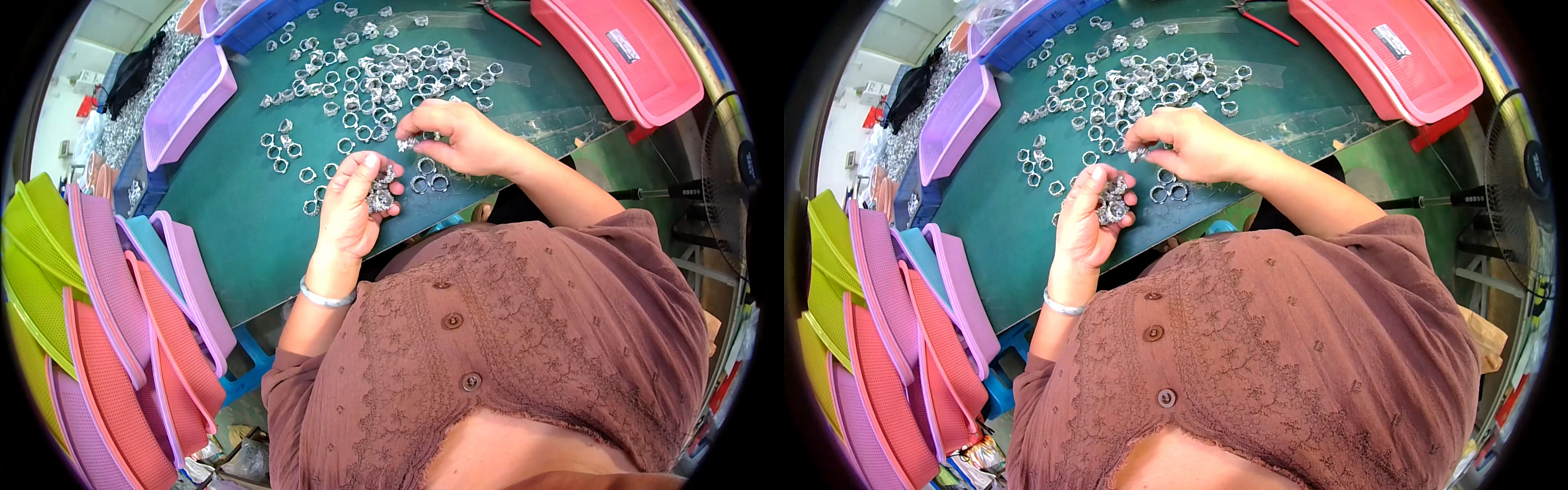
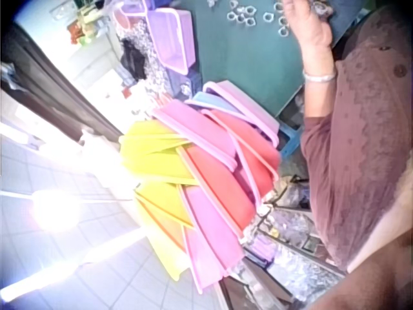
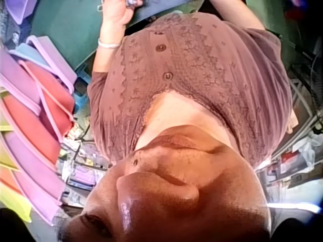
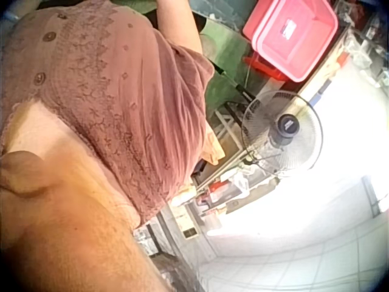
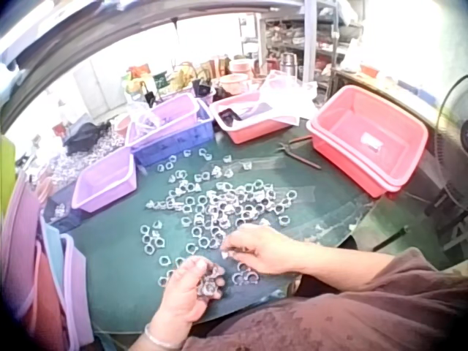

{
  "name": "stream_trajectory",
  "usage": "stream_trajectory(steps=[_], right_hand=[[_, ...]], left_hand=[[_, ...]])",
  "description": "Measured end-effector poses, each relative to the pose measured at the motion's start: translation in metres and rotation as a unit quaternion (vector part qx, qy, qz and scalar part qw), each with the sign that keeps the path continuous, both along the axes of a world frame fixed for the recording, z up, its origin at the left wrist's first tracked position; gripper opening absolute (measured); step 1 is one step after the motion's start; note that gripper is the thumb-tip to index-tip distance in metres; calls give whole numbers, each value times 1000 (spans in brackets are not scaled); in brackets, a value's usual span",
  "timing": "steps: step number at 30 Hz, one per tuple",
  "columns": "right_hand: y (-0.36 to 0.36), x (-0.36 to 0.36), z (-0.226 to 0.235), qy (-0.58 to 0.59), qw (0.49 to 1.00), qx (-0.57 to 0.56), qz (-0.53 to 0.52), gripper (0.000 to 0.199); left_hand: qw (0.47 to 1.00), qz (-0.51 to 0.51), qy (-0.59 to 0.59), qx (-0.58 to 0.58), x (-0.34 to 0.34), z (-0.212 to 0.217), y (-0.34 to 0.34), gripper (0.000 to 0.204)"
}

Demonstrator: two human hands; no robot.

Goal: The person picks up metal clips from a table by hand, gathers them in one hand, and then places them into a clear plastic bag.

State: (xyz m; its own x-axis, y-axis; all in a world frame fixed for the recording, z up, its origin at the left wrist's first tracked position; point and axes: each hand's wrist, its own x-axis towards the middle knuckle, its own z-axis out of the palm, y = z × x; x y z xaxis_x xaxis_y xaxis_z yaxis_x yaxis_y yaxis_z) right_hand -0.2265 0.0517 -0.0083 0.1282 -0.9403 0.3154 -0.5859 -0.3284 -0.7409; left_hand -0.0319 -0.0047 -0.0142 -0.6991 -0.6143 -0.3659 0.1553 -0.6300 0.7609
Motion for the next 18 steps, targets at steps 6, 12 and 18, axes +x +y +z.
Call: stream_trajectory(steps=[6,12,18], right_hand=[[3,10,11,-66,996,-57,14,43],[5,15,16,18,994,-111,14,52],[10,21,19,15,987,-156,28,52]], left_hand=[[998,-7,-35,-48,-5,6,4,13],[996,-40,-43,-68,-6,8,8,17],[996,-71,-23,-46,-5,6,11,20]])
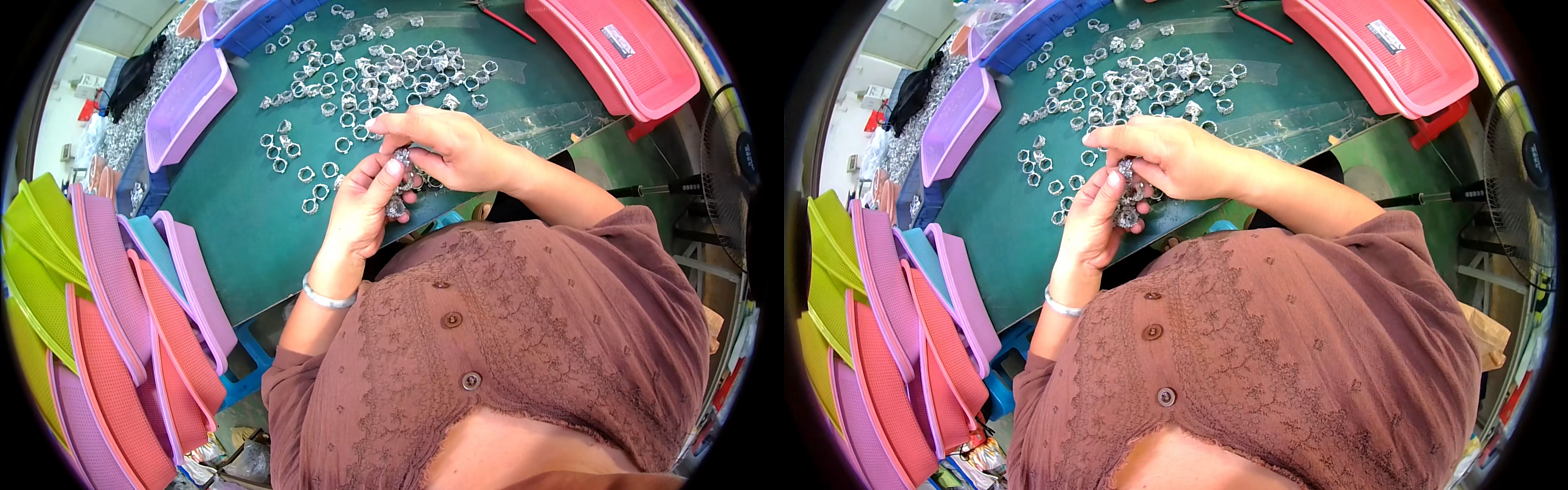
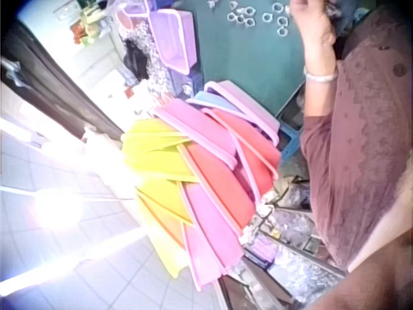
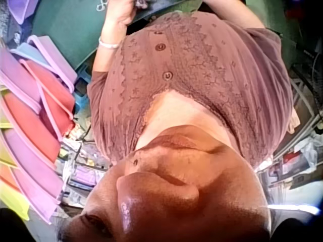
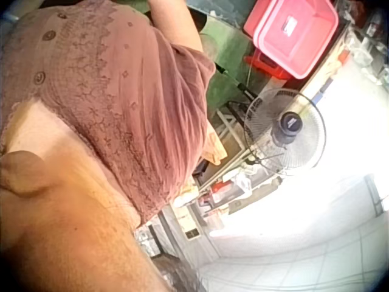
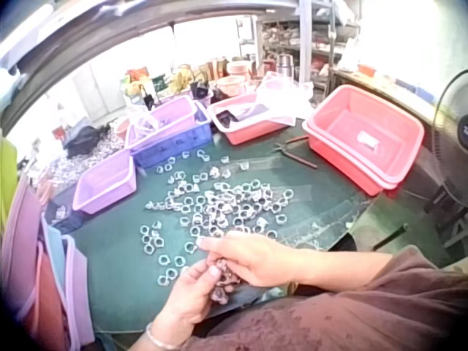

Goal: The person picks up metal clips from a table by hand, gathers them in one hand, and then places them into a clear plastic bag.

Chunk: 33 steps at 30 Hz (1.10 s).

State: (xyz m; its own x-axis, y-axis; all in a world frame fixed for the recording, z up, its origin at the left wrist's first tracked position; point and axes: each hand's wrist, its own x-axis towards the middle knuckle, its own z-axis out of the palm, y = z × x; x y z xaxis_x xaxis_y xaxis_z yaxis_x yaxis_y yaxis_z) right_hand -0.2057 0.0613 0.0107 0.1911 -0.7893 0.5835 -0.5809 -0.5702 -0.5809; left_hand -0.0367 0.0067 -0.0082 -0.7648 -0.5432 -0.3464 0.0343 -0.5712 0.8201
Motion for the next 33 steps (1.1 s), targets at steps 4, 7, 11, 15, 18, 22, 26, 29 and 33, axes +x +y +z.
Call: stream_trajectory(steps=[4,7,11,15,18,22,26,29,33], right_hand=[[3,0,-1,-33,999,5,-12,52],[3,-1,-7,-90,996,8,-19,53],[5,-5,-11,-141,989,43,-5,54],[4,-4,-15,-152,987,53,-15,55],[3,-3,-16,-149,987,52,-19,55],[2,-4,-18,-148,987,58,-25,55],[1,-13,-10,-133,989,63,-33,50],[-2,-34,-18,-11,993,60,-104,34],[1,-44,-23,223,961,46,-155,29]], left_hand=[[1000,18,14,-20,-2,-2,3,22],[997,50,20,-60,-2,-3,4,29],[991,89,27,-92,-3,-1,5,36],[987,97,28,-127,-4,-4,6,37],[986,93,43,-135,-4,-5,5,38],[987,89,65,-117,-5,-2,5,38],[992,69,101,-30,-3,-8,-2,32],[974,56,189,110,1,-8,-8,30],[944,36,262,196,3,-6,-13,28]])
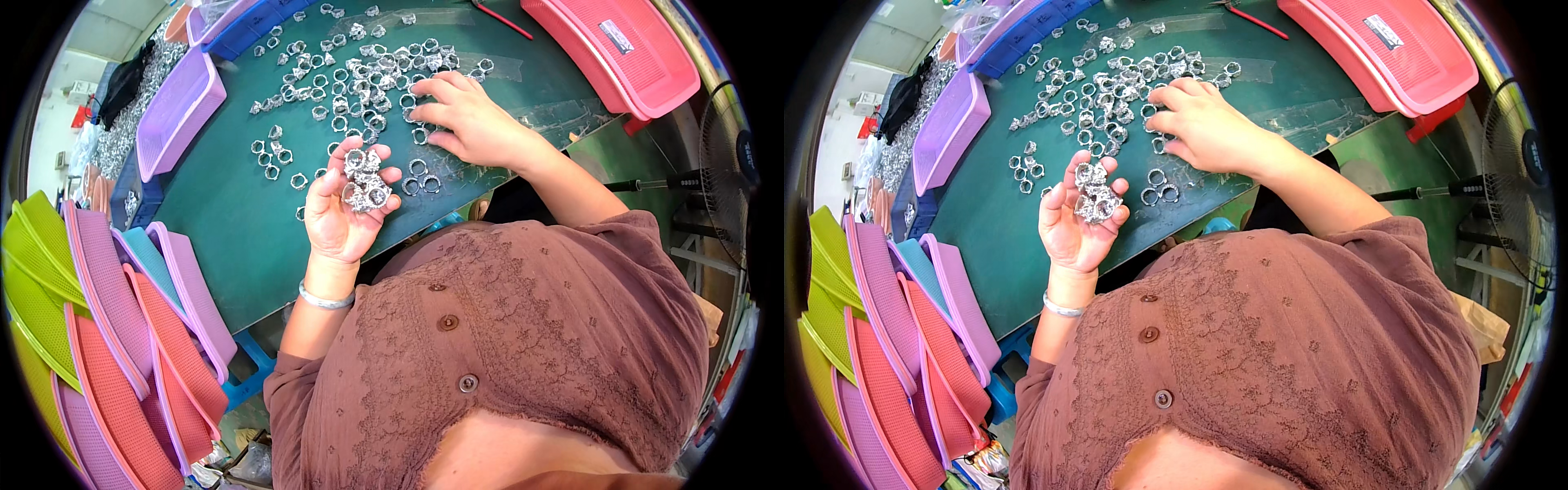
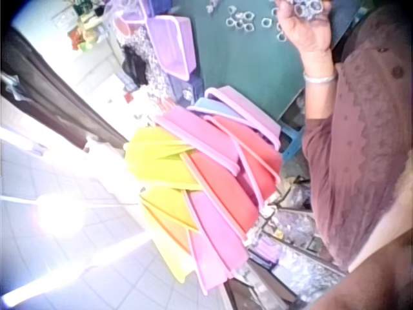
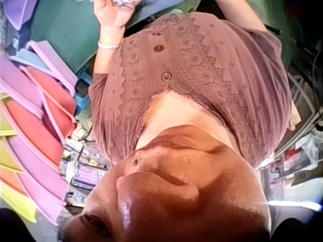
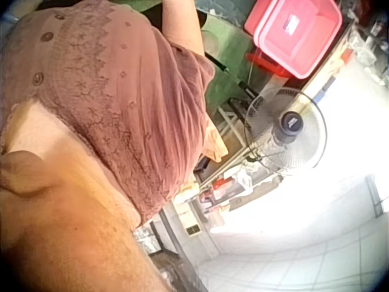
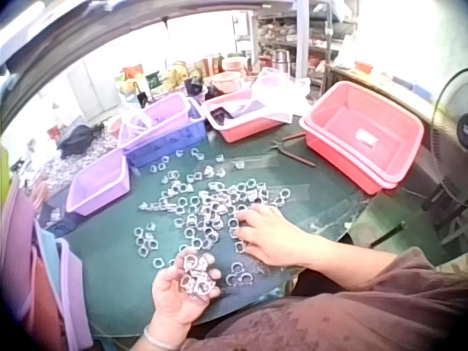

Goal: The person picks up metal clips from a table by hand, gathers them in one hand, and then places them into a clear plastic bag.

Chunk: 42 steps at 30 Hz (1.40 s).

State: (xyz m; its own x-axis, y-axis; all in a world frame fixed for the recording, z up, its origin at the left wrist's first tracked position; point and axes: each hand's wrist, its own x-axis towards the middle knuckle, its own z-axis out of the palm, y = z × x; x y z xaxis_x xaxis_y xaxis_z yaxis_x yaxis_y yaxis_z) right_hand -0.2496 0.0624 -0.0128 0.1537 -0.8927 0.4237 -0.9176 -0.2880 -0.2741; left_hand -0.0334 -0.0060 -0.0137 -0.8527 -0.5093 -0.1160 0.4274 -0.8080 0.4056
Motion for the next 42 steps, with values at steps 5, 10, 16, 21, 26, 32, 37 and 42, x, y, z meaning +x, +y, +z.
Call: stream_trajectory(steps=[5,10,16,21,26,32,37,42], right_hand=[[-3,3,-5,12,1000,0,10,28],[-6,8,3,-254,962,-10,102,29],[-6,21,10,-321,932,-23,170,26],[-1,29,7,-481,858,96,153,22],[0,31,3,-551,814,110,150,17],[-2,32,14,-323,933,-71,144,19],[-2,35,18,-200,958,-143,146,23],[1,33,19,-280,946,-113,118,25]], left_hand=[[998,3,-57,1,-2,-12,-1,20],[977,-2,-190,-93,-6,-4,2,19],[962,7,-218,-165,-16,5,10,19],[933,99,-228,-261,-18,2,14,15],[921,103,-231,-297,-15,-3,14,20],[967,46,-162,-191,-13,0,10,35],[982,32,-114,-146,-13,-1,13,31],[986,27,-97,-134,-9,-4,12,28]])
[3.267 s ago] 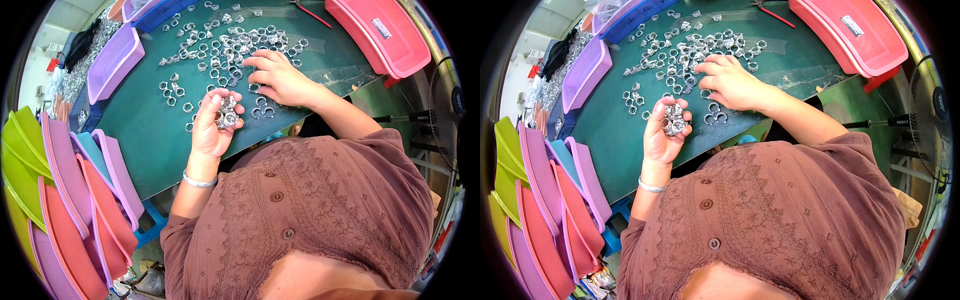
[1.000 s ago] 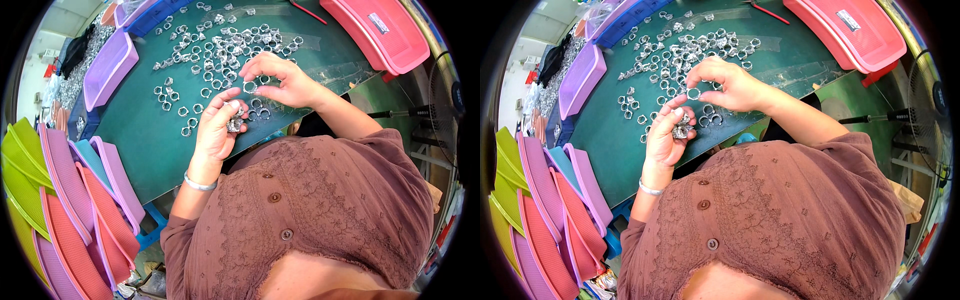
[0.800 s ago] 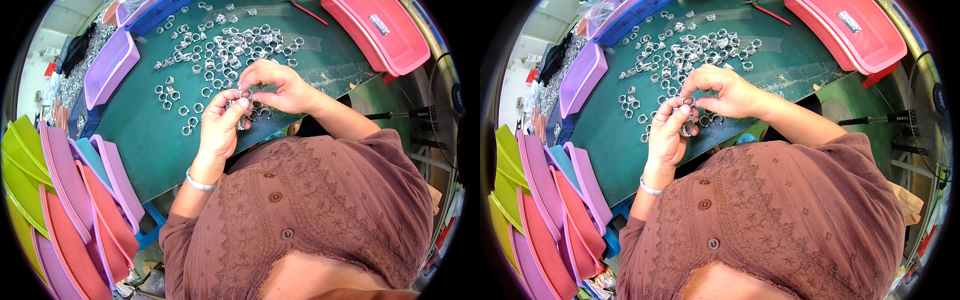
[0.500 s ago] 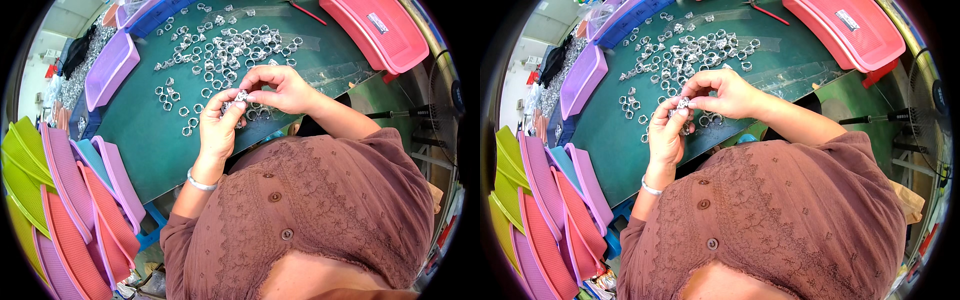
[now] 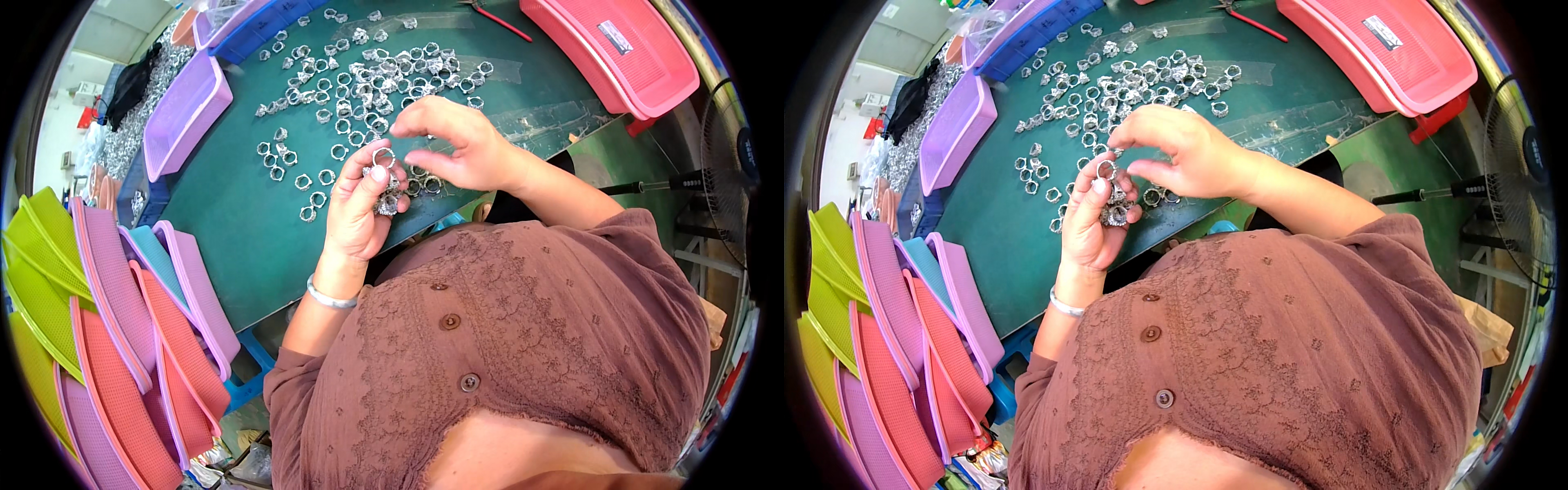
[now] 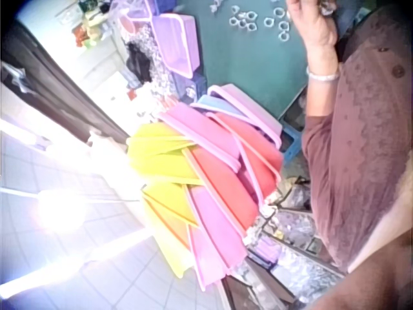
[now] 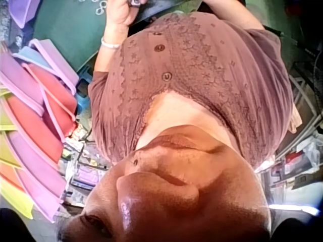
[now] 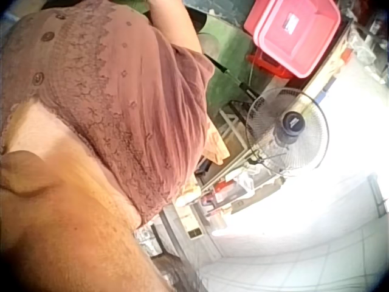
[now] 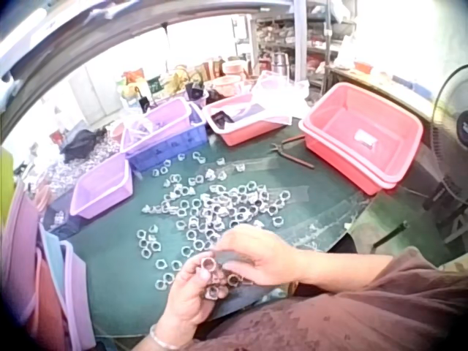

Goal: The person picks up metal clips from a table by hand, gathers them in one hand, and then places them into a clear plastic bag.

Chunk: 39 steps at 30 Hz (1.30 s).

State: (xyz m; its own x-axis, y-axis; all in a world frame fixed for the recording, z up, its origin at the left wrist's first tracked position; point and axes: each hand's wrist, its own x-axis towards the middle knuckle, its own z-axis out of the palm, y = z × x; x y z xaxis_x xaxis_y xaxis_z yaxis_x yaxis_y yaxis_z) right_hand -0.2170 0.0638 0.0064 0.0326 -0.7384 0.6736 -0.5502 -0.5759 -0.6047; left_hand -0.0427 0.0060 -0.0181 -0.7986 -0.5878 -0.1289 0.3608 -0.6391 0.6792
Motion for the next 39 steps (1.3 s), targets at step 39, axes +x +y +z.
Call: stream_trajectory(steps=[39], right_hand=[[-94,-244,95,379,735,326,-458,19]], left_hand=[[988,57,79,118,59,11,-31,23]])
